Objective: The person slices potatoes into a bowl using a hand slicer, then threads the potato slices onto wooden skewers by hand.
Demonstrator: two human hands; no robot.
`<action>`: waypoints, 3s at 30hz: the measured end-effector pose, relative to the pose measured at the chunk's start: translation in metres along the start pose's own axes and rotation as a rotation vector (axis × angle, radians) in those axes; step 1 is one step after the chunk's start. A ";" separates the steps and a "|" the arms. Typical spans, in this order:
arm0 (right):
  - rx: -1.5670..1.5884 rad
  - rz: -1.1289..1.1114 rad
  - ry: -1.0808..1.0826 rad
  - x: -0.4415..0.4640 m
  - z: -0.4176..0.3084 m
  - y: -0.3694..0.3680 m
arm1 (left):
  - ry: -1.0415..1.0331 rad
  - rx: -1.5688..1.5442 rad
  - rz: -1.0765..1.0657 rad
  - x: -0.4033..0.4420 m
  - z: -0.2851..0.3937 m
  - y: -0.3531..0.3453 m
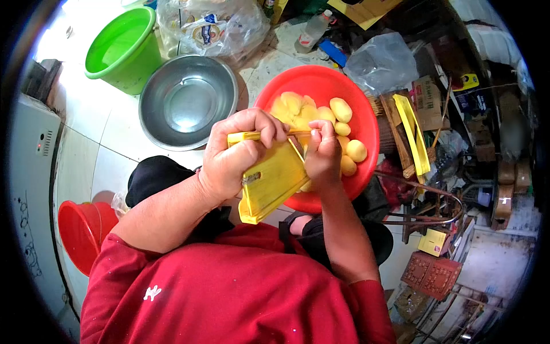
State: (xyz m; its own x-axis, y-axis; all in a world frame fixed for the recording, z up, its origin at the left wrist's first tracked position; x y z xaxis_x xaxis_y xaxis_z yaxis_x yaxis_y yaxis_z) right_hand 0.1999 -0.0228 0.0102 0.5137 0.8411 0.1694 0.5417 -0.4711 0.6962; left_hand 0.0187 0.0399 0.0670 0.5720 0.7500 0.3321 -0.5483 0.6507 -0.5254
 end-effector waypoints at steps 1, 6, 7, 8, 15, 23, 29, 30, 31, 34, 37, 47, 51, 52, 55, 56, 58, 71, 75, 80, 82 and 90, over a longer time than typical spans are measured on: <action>0.009 -0.010 -0.043 0.003 0.016 -0.003 | 0.011 0.044 -0.021 0.000 -0.001 0.000; 0.140 0.028 -0.160 0.011 0.069 -0.009 | 0.028 0.115 -0.050 0.003 -0.001 0.003; 0.141 0.029 -0.159 0.010 0.071 -0.008 | 0.041 0.110 -0.038 0.003 -0.002 0.004; 0.249 0.016 -0.212 0.008 0.079 -0.009 | 0.052 0.105 -0.027 0.003 -0.003 0.005; 0.464 -0.180 -0.237 -0.025 -0.008 0.009 | 0.064 0.025 0.000 0.005 -0.007 0.006; 0.381 -0.269 0.325 -0.065 -0.136 0.031 | 0.065 0.066 0.040 0.006 -0.004 0.007; 0.379 -0.118 0.575 -0.071 -0.168 0.032 | 0.052 -0.002 0.044 0.007 -0.003 0.006; 0.377 -0.108 0.602 -0.072 -0.169 0.033 | 0.058 0.006 0.039 0.007 -0.003 0.006; 0.376 -0.100 0.629 -0.073 -0.170 0.035 | 0.065 0.016 0.036 0.007 -0.003 0.007; 0.475 -0.078 0.565 -0.067 -0.159 0.049 | 0.060 -0.026 0.040 0.007 -0.006 0.009; 0.337 -0.028 0.475 -0.058 -0.129 0.073 | 0.072 -0.109 0.068 0.009 -0.011 0.018; -0.685 0.206 -0.470 -0.154 0.126 0.267 | 0.133 -0.040 0.055 0.009 -0.011 0.013; -0.978 -0.078 -0.814 -0.216 0.193 0.298 | 0.107 -0.074 0.027 0.010 -0.007 0.004; -0.922 0.062 -0.748 -0.210 0.186 0.303 | 0.108 -0.108 0.045 0.010 -0.006 0.003; -0.593 0.253 -0.544 -0.167 0.147 0.285 | 0.098 -0.092 0.022 0.013 -0.007 0.002; -0.454 0.255 -0.485 -0.144 0.132 0.267 | 0.095 -0.091 0.023 0.015 -0.006 0.002; -0.481 0.160 -0.187 -0.097 0.084 0.218 | 0.087 -0.071 -0.004 0.017 -0.006 0.004; -1.101 -0.294 0.058 -0.025 0.122 0.049 | 0.108 0.025 0.006 0.017 -0.004 0.009; -1.110 -0.363 0.033 -0.016 0.125 0.051 | 0.145 -0.014 0.056 0.016 -0.004 0.009; -0.485 -0.218 -0.204 -0.016 0.073 0.089 | 0.151 -0.007 0.059 0.014 -0.005 0.008; -0.007 -0.294 -0.296 -0.023 0.072 0.078 | 0.147 -0.014 0.056 0.015 -0.006 0.006; 0.748 -0.582 -0.568 -0.041 0.043 0.026 | 0.112 -0.040 0.038 0.014 -0.004 0.007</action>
State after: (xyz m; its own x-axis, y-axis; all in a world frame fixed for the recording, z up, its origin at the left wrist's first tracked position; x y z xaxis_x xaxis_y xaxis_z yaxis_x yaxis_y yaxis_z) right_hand 0.2216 -0.0808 -0.0084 0.1767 0.8321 -0.5257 0.9670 -0.2464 -0.0649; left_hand 0.0252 0.0541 0.0645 0.6174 0.7544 0.2228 -0.5473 0.6154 -0.5672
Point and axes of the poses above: each hand's wrist, its own x-axis towards the middle knuckle, its own y-axis out of the back of the hand, z = x × y, the point moved 7 cm from there along x, towards the middle knuckle, and after that the axes turned 3 degrees about -y, right-handed, at the moved point
